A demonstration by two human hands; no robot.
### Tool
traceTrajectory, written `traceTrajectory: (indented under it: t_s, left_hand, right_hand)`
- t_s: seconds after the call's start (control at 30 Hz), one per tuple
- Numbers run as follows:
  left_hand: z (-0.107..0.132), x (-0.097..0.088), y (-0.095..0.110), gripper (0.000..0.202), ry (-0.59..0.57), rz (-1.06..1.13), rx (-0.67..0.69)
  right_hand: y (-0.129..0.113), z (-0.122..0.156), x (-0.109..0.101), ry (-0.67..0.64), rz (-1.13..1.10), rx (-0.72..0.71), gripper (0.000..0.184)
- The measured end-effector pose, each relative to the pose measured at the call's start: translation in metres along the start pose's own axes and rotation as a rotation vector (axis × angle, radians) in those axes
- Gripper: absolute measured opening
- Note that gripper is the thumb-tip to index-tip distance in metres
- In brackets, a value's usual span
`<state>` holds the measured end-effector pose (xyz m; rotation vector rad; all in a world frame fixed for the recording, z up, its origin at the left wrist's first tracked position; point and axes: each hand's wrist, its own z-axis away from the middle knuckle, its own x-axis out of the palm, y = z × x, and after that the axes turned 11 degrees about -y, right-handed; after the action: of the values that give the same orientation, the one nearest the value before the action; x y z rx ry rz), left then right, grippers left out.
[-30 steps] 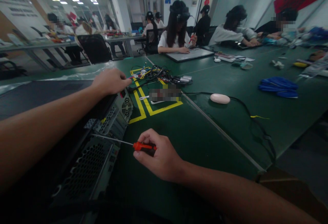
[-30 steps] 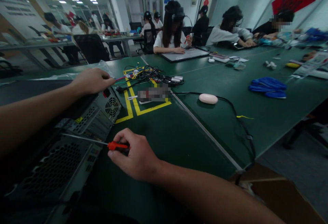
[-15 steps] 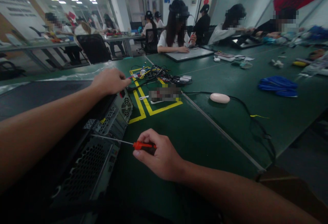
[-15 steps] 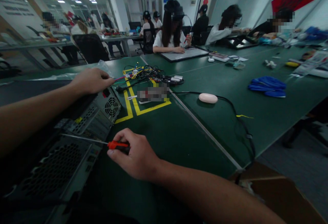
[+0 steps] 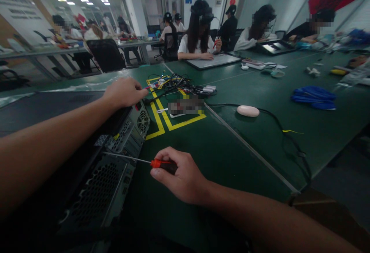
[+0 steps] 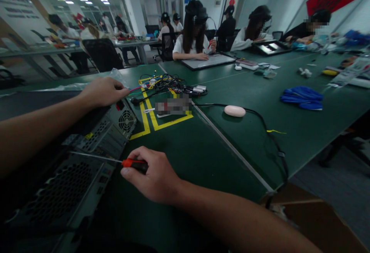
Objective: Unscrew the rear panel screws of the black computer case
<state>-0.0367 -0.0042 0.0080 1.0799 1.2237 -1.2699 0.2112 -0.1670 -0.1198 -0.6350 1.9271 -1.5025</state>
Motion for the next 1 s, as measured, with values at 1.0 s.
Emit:
traceTrajectory:
  t_s: [1.0]
  left_hand:
    - [-0.009,0.005,-0.007,0.074,0.023,0.068,-0.005]
  right_hand:
    - [-0.003,0.0,0.0,-0.027,0.03,0.015,0.024]
